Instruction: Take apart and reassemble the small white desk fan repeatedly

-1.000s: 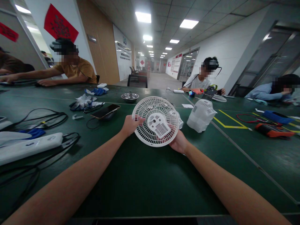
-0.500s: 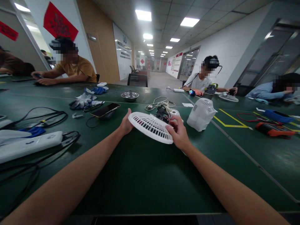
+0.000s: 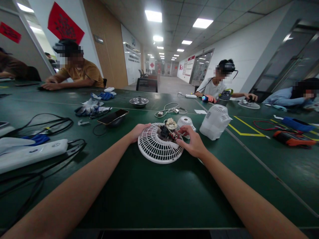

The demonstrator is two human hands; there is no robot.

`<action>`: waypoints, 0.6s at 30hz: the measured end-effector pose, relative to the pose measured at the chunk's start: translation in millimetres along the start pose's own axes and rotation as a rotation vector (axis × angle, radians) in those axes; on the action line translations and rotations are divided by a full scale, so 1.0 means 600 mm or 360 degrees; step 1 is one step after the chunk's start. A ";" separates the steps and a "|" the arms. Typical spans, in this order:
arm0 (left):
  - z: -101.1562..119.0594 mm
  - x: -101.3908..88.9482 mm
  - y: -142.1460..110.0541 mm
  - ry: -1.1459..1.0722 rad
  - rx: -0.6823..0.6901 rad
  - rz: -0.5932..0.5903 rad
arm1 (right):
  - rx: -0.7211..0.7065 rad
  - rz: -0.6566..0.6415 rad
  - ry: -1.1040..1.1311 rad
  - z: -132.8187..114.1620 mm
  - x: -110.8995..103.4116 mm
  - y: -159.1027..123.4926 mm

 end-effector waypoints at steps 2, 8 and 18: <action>0.000 -0.003 0.004 0.0031 0.0027 0.0028 | 0.0034 0.0167 -0.0165 0.021 -0.024 0.000; 0.001 -0.003 0.005 0.0191 0.0114 0.0056 | 0.0271 0.0494 -0.0621 0.109 -0.079 -0.015; 0.004 -0.006 0.005 0.0317 0.0140 0.0083 | 0.0738 0.0367 -0.0279 0.176 -0.056 -0.028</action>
Point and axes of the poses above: each hand's wrist, its own y-axis towards the middle knuckle, its own x-axis out of the palm, z = x × y, the point moved 8 cm from there along y, towards the middle knuckle, and after that the axes turned 8 degrees about -x, right-handed, at the moved point
